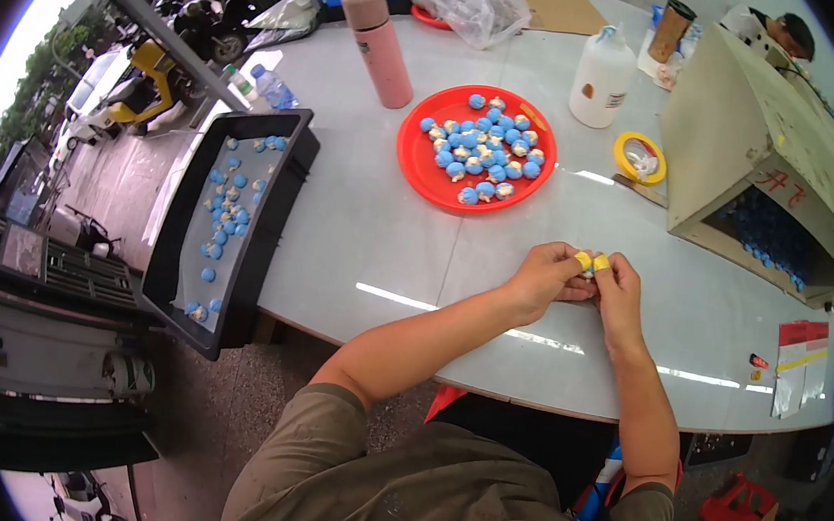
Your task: The person assembles small plastic toy components by gluing yellow caps onto blue and white spheres with a glue bottle.
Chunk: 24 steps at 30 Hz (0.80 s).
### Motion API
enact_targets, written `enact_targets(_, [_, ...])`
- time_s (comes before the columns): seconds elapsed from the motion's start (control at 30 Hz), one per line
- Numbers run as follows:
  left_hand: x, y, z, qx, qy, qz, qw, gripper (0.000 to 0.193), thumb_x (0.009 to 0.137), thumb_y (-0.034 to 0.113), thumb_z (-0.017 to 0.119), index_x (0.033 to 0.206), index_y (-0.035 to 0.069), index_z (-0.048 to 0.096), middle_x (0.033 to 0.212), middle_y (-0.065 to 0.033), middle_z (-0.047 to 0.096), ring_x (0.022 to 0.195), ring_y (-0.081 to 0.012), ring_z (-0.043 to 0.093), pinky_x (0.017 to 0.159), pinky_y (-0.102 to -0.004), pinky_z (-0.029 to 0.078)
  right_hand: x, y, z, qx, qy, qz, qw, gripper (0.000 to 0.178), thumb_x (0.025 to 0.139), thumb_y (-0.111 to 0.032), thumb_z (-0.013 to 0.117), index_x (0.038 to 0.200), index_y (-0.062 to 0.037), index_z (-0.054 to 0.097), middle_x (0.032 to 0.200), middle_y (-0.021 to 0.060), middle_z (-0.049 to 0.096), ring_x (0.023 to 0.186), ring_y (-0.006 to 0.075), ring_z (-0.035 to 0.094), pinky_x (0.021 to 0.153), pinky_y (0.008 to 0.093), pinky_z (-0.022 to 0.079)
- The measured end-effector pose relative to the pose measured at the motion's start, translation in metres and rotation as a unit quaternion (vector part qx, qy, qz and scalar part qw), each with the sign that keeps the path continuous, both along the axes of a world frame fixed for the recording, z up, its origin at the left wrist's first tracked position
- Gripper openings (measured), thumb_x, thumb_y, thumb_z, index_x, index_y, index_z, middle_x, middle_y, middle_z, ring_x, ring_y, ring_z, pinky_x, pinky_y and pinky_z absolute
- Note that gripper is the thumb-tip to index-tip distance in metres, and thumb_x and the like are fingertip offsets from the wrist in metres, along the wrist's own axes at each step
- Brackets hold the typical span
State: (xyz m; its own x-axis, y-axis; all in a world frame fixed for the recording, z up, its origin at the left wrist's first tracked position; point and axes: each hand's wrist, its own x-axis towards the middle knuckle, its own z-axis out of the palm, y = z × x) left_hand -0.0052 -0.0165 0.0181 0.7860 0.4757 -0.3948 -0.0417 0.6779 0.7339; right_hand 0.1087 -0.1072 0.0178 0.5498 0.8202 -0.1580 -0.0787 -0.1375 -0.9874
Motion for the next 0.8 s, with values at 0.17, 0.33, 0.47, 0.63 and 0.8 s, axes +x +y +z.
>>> enact_targets(0.17, [0.007, -0.012, -0.001, 0.011, -0.013, 0.028, 0.999, 0.019, 0.095, 0.020, 0.058, 0.096, 0.002, 0.056, 0.089, -0.0094, 0.062, 0.075, -0.0154, 0.063, 0.069, -0.0287, 0.055, -0.007, -0.009, 0.000, 0.052, -0.012, -0.034, 0.998, 0.025, 0.096, -0.014, 0.049, 0.074, -0.0097, 0.039, 0.073, -0.0046, 0.040, 0.069, 0.0045, 0.035, 0.059, 0.0230, 0.034])
enact_targets(0.33, [0.009, -0.017, -0.001, 0.047, -0.004, 0.042, 0.998, 0.020, 0.093, 0.022, 0.061, 0.093, 0.002, 0.058, 0.081, -0.0061, 0.062, 0.068, -0.0126, 0.061, 0.063, -0.0262, 0.053, -0.012, -0.008, 0.001, 0.044, -0.017, -0.056, 0.997, 0.024, 0.096, -0.011, 0.046, 0.074, -0.0113, 0.035, 0.073, -0.0052, 0.037, 0.069, 0.0040, 0.034, 0.060, 0.0221, 0.033])
enact_targets(0.47, [0.019, -0.023, 0.000, 0.049, -0.009, 0.030, 0.998, 0.017, 0.092, 0.019, 0.060, 0.091, 0.003, 0.059, 0.078, -0.0059, 0.062, 0.067, -0.0122, 0.061, 0.059, -0.0253, 0.047, -0.007, -0.015, 0.003, 0.042, -0.028, -0.069, 0.996, 0.023, 0.096, -0.012, 0.047, 0.075, -0.0112, 0.036, 0.073, -0.0049, 0.038, 0.069, 0.0036, 0.034, 0.059, 0.0223, 0.034])
enact_targets(0.63, [0.005, -0.017, -0.006, 0.092, 0.016, 0.049, 0.994, 0.014, 0.091, 0.014, 0.057, 0.097, 0.002, 0.061, 0.084, -0.0069, 0.065, 0.071, -0.0136, 0.063, 0.061, -0.0233, 0.044, -0.012, -0.004, -0.010, 0.052, -0.043, -0.061, 0.996, 0.021, 0.095, -0.012, 0.049, 0.077, -0.0074, 0.039, 0.073, -0.0029, 0.041, 0.070, 0.0045, 0.040, 0.059, 0.0228, 0.041])
enact_targets(0.8, [0.002, -0.014, 0.000, 0.094, 0.028, 0.033, 0.995, 0.012, 0.093, 0.015, 0.057, 0.093, 0.003, 0.060, 0.082, -0.0052, 0.064, 0.069, -0.0113, 0.060, 0.060, -0.0224, 0.041, -0.017, -0.003, -0.008, 0.071, 0.006, -0.071, 0.995, 0.022, 0.095, -0.013, 0.048, 0.077, -0.0048, 0.039, 0.073, 0.0010, 0.047, 0.066, 0.0061, 0.043, 0.058, 0.0253, 0.044])
